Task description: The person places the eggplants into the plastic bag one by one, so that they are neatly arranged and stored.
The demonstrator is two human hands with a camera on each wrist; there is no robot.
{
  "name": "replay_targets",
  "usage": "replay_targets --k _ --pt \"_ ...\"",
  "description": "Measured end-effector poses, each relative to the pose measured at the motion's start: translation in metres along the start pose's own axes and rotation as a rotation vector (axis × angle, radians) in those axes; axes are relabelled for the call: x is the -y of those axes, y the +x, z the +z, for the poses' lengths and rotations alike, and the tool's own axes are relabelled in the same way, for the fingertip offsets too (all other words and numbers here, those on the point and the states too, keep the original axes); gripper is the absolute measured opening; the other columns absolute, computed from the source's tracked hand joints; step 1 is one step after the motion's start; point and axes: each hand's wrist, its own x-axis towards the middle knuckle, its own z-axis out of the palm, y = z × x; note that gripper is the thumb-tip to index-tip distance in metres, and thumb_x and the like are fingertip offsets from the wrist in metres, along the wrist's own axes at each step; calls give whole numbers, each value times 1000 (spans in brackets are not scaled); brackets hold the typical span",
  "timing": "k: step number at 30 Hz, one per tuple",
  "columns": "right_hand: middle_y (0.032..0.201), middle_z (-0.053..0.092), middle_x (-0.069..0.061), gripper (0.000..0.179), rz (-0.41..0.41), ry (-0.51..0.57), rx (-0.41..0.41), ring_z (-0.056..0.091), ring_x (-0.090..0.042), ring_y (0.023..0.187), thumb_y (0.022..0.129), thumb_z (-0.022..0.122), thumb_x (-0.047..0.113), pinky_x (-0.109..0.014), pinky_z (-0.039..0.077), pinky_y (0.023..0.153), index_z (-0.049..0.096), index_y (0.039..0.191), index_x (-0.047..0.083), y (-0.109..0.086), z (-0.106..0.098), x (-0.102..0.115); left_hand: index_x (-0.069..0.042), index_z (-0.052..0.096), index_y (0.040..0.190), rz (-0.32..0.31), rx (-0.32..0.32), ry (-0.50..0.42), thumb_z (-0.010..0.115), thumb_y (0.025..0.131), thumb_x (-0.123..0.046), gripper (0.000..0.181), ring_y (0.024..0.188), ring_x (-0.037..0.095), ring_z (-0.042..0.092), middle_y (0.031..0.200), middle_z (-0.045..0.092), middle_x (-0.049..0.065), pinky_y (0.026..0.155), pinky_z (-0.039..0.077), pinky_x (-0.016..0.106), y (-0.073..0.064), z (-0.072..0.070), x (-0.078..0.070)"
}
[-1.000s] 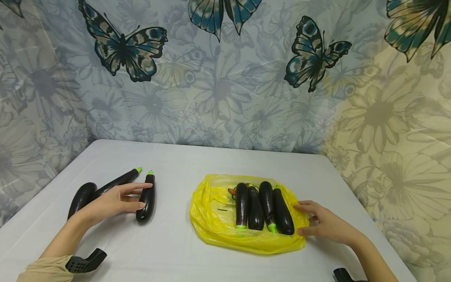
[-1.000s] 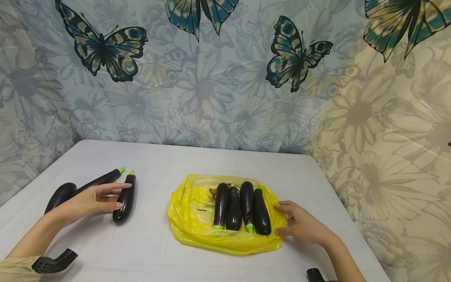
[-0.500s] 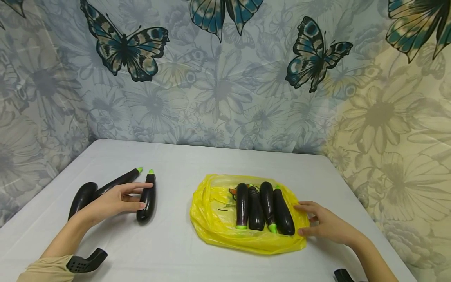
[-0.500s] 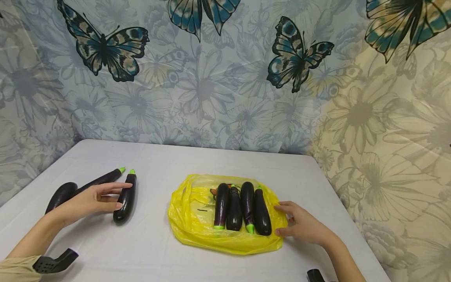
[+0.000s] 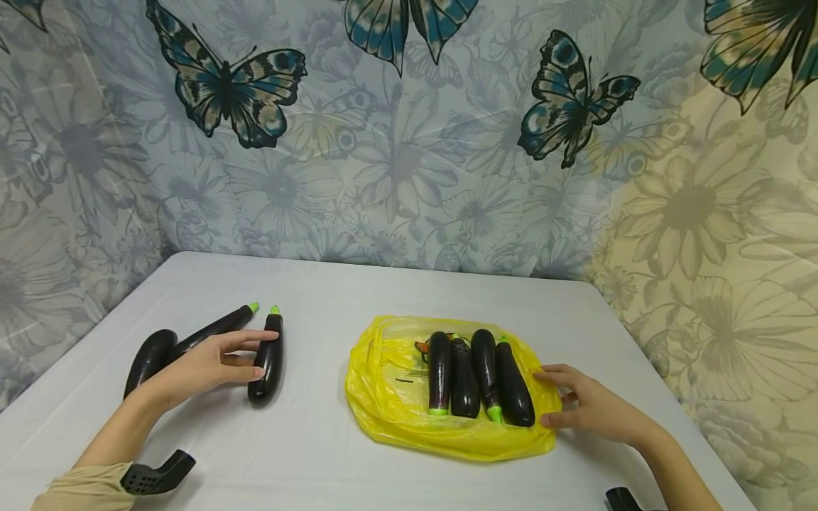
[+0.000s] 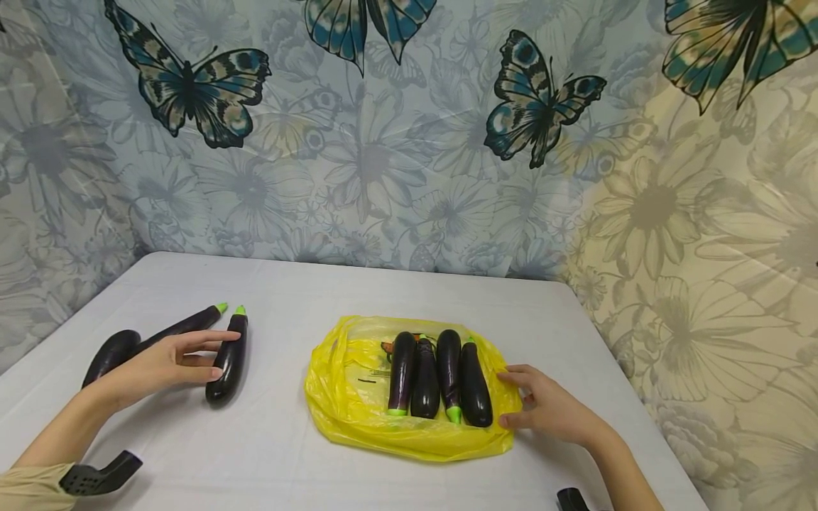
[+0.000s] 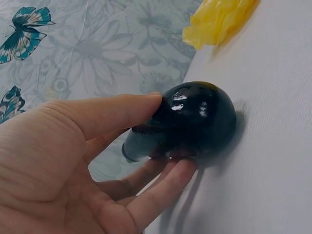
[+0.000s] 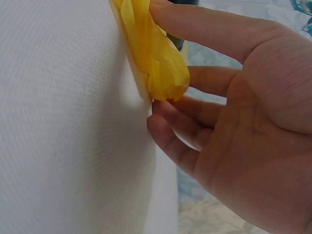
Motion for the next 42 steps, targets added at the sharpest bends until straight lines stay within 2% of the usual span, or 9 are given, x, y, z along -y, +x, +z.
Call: replay_targets --k 7,20,36,42 --pt "143 36 -32 73 -15 6 4 53 -29 105 84 80 28 -32 50 81 48 141 -6 -1 0 1 -19 53 144 3 3 8 77 87 -26 62 119 30 57 144 41 23 86 52 32 0 0 0" --pt "144 36 -31 76 -9 -25 -10 52 -32 108 83 80 35 -31 49 82 50 140 -5 1 -1 0 -22 55 142 18 -1 32 78 87 -26 60 120 31 56 143 42 21 87 51 32 0 0 2" --pt "142 37 -32 74 -39 -19 -8 52 -27 102 83 80 29 -31 50 80 49 140 -6 -1 1 0 -24 55 141 18 -14 77 79 86 -29 60 117 29 59 141 44 21 86 51 35 0 2 0" --pt "142 38 -32 74 -42 -22 -10 52 -28 104 83 80 29 -32 50 81 50 139 -7 -1 1 0 -25 56 140 28 -16 71 79 85 -30 60 126 37 50 153 33 13 91 50 40 -2 4 -2"
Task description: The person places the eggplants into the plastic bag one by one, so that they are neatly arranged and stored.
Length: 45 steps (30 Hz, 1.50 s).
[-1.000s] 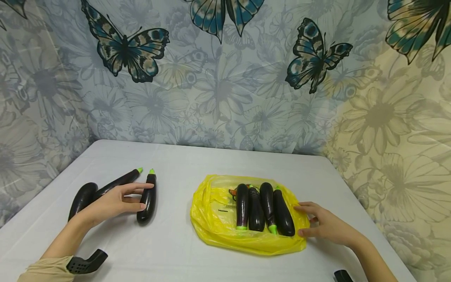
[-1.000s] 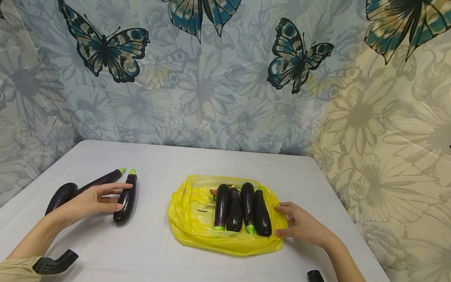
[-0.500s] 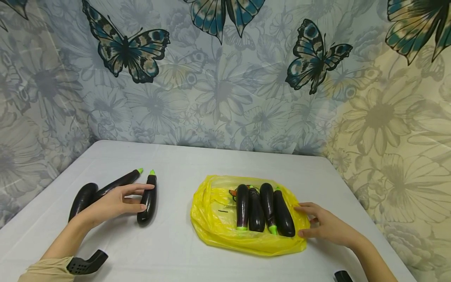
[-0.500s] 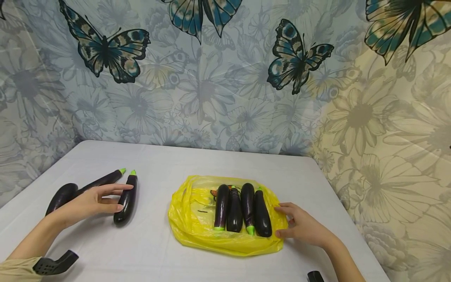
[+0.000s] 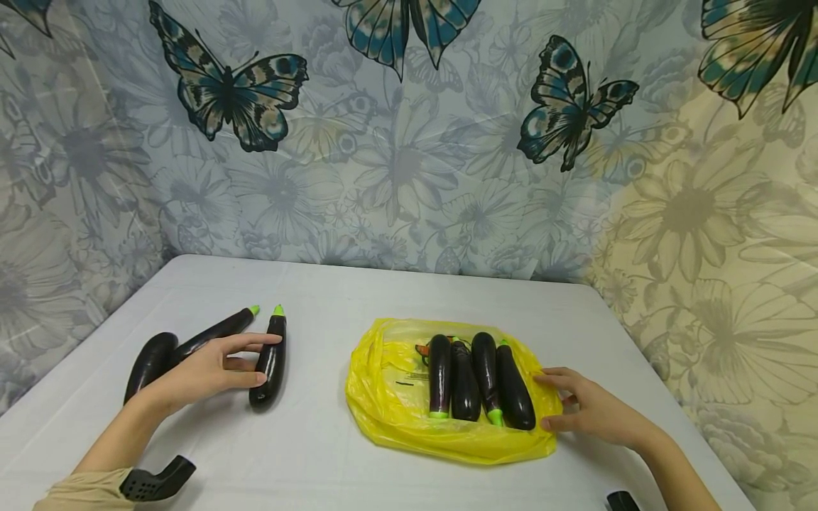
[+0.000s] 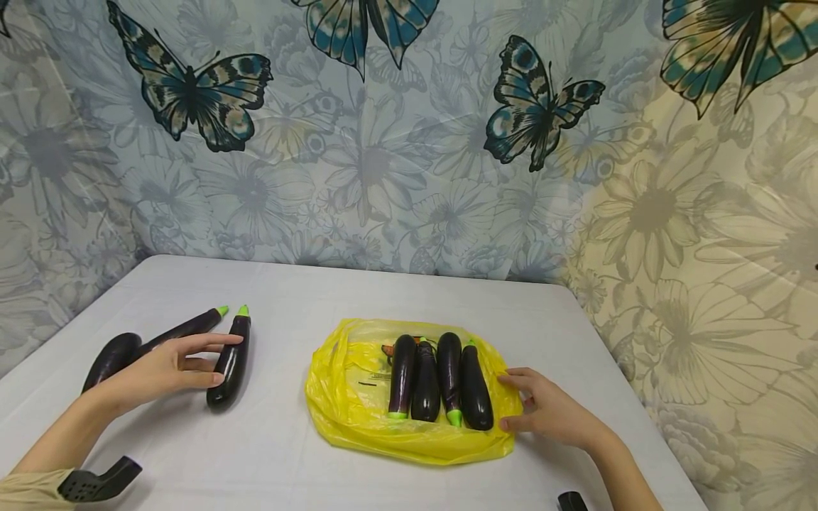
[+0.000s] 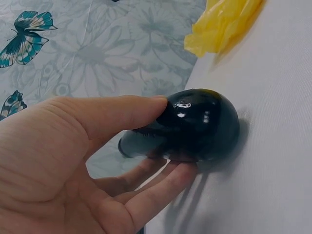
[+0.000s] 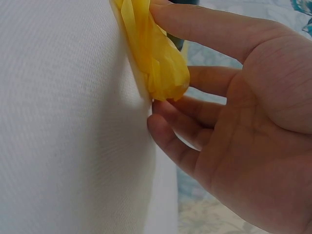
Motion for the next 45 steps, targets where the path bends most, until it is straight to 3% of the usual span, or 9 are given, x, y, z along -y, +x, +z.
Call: replay_targets --k 14,23,31,45 --pt "143 38 -31 74 23 -4 -4 53 -27 103 83 80 32 -32 50 81 51 140 -5 -1 -1 0 -25 56 140 0 1 -9 79 85 -28 60 119 27 57 151 37 9 88 49 37 0 2 -5" --pt "143 38 -30 76 17 2 -9 53 -29 102 82 80 35 -30 50 80 50 140 -5 -1 -2 0 -26 56 140 7 -2 3 79 85 -30 60 122 33 54 153 34 9 90 48 43 0 4 -7" --pt "143 38 -30 76 11 1 -14 53 -29 101 82 80 35 -30 50 79 51 139 -5 -1 -2 1 -24 55 140 8 7 -14 79 85 -29 61 117 29 58 152 36 9 88 49 40 0 6 -9" --pt "144 37 -30 75 16 19 -1 53 -29 105 83 80 32 -31 50 81 49 141 -5 0 -1 -1 -27 55 140 15 11 -7 80 84 -30 61 113 24 60 150 40 6 90 45 45 -1 8 -14"
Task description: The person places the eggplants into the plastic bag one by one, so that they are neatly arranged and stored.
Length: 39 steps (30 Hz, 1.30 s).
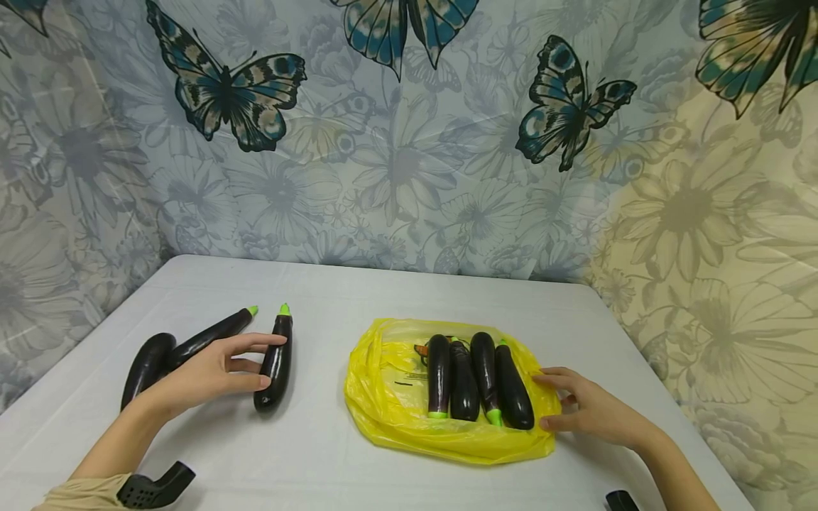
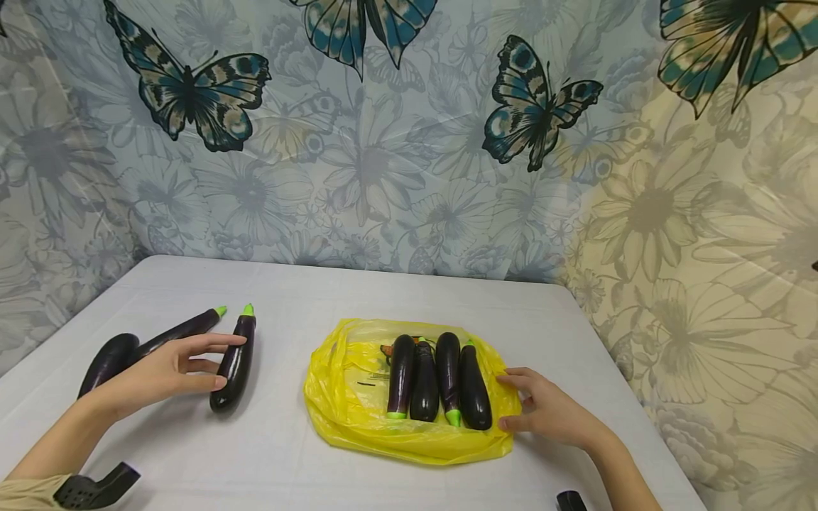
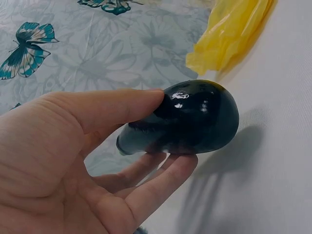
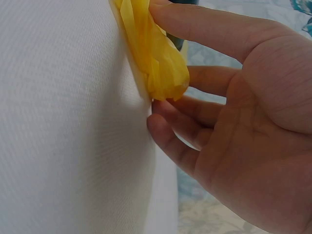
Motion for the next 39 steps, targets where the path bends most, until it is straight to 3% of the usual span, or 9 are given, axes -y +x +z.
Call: replay_targets --k 10,28,39 --pt "144 36 -31 75 18 -3 11 52 -34 111 84 79 33 -33 50 84 49 141 -5 0 -1 3 -25 55 141 6 15 -21 80 85 -29 62 112 24 60 147 44 6 90 45 45 0 2 -1" --pt "144 36 -31 74 16 4 10 53 -30 108 84 79 30 -32 50 82 49 141 -6 2 0 2 -28 55 140 4 47 -42 78 86 -29 59 114 26 59 148 42 7 89 48 42 1 7 -7" --pt "144 36 -31 75 20 -4 14 54 -29 106 83 80 32 -31 50 80 49 141 -6 2 1 2 -27 54 142 38 134 -127 78 87 -24 60 118 28 57 145 45 10 93 46 44 11 25 -29"
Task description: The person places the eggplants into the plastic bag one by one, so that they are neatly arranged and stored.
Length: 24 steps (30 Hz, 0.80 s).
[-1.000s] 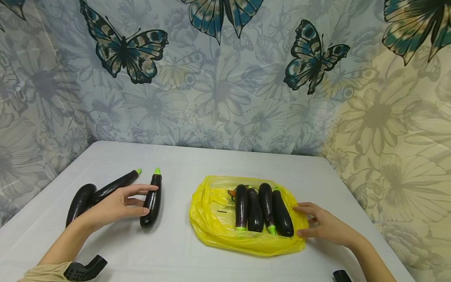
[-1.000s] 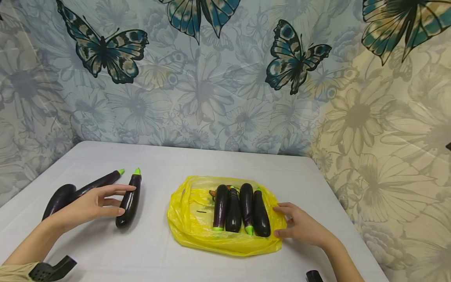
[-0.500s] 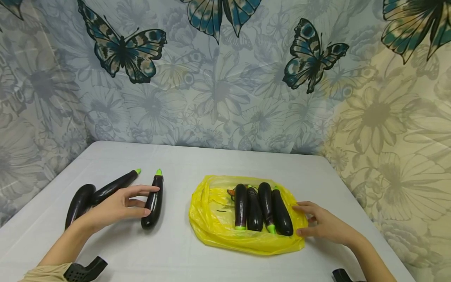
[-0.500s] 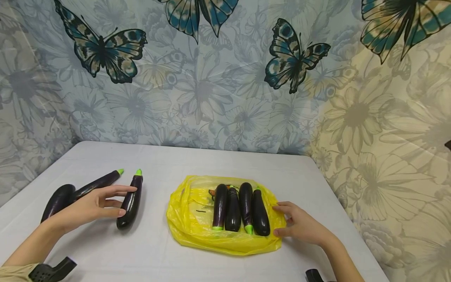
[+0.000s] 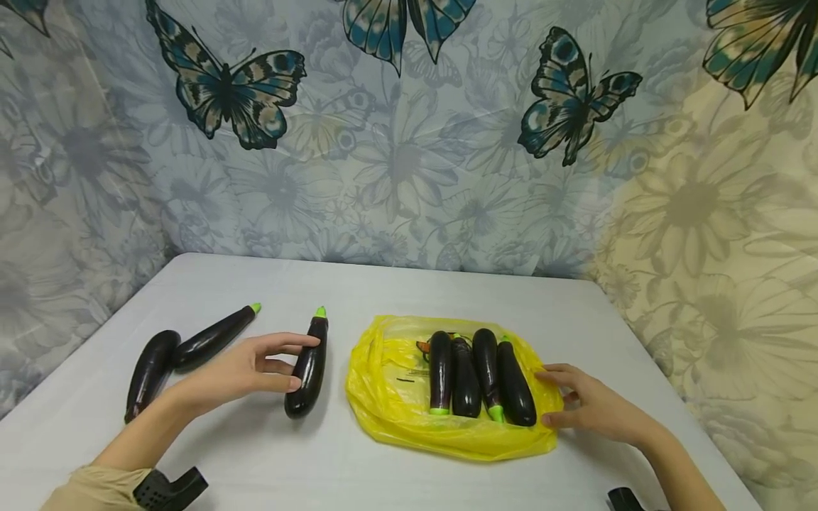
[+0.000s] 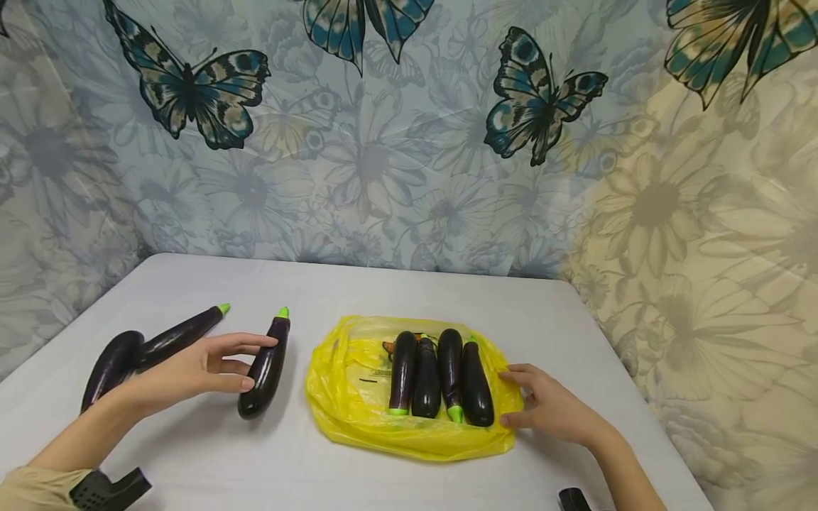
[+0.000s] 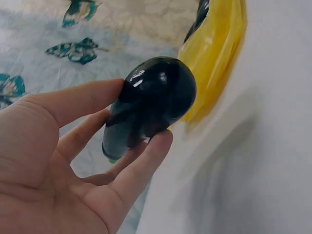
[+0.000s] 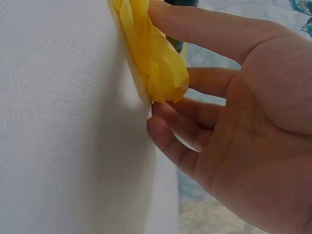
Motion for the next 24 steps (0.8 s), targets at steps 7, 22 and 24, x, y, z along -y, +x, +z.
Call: replay_targets --k 7,22,24 --pt "143 36 -32 74 -13 -1 1 53 -29 104 83 80 31 -32 50 80 49 140 -6 0 -1 4 -25 53 143 -2 85 -67 78 87 -22 62 120 31 56 146 43 12 93 48 44 12 17 -23" --pt "143 36 -31 75 -9 -11 -2 53 -28 103 83 80 31 -31 50 80 50 140 -6 0 -1 1 -25 55 142 21 199 -131 78 87 -22 59 109 25 64 141 45 13 94 48 44 54 61 -47" --pt "143 37 -31 74 -9 -11 -3 53 -28 104 83 80 31 -31 50 80 50 140 -6 -1 -1 0 -25 55 141 28 206 -131 78 87 -22 59 108 25 64 139 47 13 95 47 44 59 67 -48"
